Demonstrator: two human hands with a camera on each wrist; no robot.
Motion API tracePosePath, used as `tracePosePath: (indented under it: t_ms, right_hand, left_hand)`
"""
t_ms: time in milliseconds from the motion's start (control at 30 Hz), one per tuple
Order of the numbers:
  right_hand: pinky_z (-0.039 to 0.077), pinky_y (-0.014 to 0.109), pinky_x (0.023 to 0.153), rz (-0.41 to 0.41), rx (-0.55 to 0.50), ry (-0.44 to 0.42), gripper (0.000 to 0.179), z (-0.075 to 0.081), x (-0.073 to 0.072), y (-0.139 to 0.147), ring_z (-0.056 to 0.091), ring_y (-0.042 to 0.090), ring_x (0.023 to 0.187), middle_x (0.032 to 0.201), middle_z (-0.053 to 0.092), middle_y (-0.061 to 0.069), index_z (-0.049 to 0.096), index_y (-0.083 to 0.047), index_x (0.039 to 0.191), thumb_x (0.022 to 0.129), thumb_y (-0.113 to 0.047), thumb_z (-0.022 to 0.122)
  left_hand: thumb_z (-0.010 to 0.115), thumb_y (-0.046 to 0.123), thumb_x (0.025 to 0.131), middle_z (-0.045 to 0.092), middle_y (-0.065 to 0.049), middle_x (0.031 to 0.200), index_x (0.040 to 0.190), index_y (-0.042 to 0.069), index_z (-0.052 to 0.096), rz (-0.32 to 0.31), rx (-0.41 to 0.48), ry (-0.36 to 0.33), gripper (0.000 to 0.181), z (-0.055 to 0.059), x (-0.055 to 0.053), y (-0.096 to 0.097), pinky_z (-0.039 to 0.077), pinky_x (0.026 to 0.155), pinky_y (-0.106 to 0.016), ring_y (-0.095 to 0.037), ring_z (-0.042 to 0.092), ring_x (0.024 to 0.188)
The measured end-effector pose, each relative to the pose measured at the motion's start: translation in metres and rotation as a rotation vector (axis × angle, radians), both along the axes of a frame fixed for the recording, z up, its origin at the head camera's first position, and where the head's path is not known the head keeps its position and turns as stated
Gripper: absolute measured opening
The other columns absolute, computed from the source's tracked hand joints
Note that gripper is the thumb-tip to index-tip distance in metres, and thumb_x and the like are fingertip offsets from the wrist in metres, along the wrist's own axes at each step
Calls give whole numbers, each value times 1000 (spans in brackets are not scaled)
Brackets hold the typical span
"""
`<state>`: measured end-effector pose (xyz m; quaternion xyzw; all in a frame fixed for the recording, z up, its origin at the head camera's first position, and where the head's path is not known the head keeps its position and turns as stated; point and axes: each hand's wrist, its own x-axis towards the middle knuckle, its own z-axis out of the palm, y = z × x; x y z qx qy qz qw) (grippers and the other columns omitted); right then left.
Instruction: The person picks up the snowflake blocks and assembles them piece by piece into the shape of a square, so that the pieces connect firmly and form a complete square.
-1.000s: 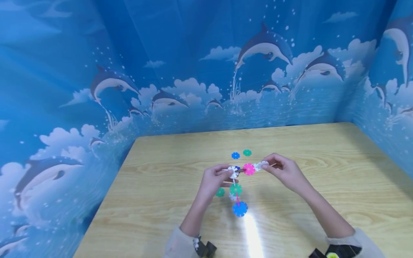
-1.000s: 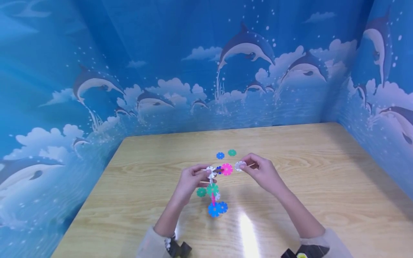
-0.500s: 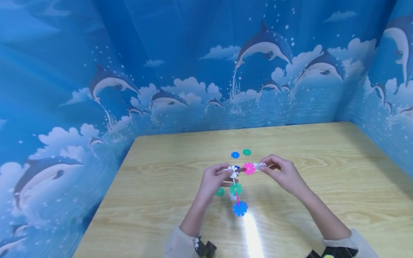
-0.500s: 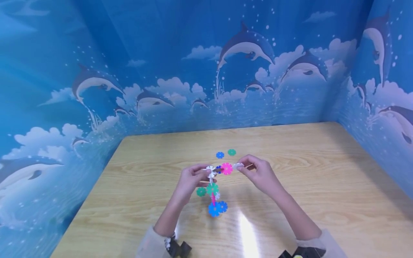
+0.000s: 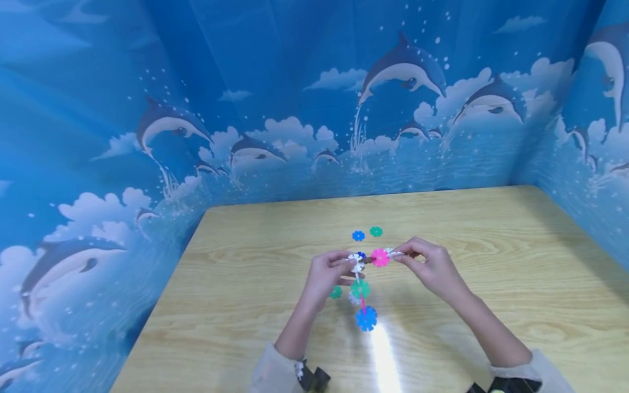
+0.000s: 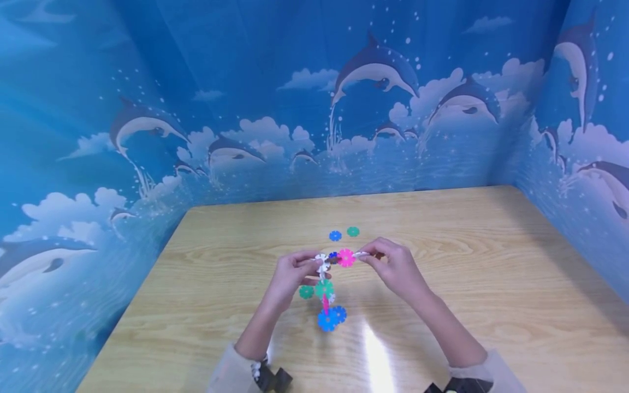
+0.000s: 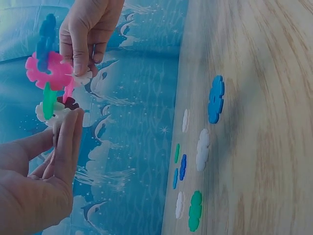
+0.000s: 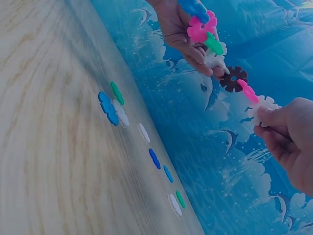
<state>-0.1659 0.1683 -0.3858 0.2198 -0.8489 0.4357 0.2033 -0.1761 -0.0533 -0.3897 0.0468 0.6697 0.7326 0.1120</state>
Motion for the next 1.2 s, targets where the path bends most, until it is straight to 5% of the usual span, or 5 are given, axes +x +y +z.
tracePosePath:
  t_ms: [300,600,867,1200]
  right_hand:
    - [44,11,51,64,-12,218,21,-6,0,-1,54,9,62,74,63,0,68,-6,79,68,11,72]
    - [43,10,52,110,32,361,18,-4,-1,1,54,10,63,74,62,1,67,-5,80,70,9,73]
    - [41,9,51,113,75,405,32,-4,0,-1,51,9,62,73,61,0,65,-3,78,58,21,73]
    - [40,9,49,132,53,391,29,-12,-1,0,49,7,60,72,60,0,65,-4,77,60,18,74]
  left_hand:
    - [63,4,85,67,-17,90,108,-9,61,14,-21,0,26,1,2,1,57,65,-33,-26,66,79]
    - [62,-2,84,65,-21,88,110,-16,56,34,-18,8,30,-8,4,9,57,62,-30,-28,66,76]
    - [62,0,85,66,-20,88,111,-14,57,52,-37,1,29,-6,5,8,57,60,-30,-28,67,75]
    - [63,1,85,66,-19,89,109,-11,60,57,-44,24,28,1,8,8,57,60,-30,-27,67,76]
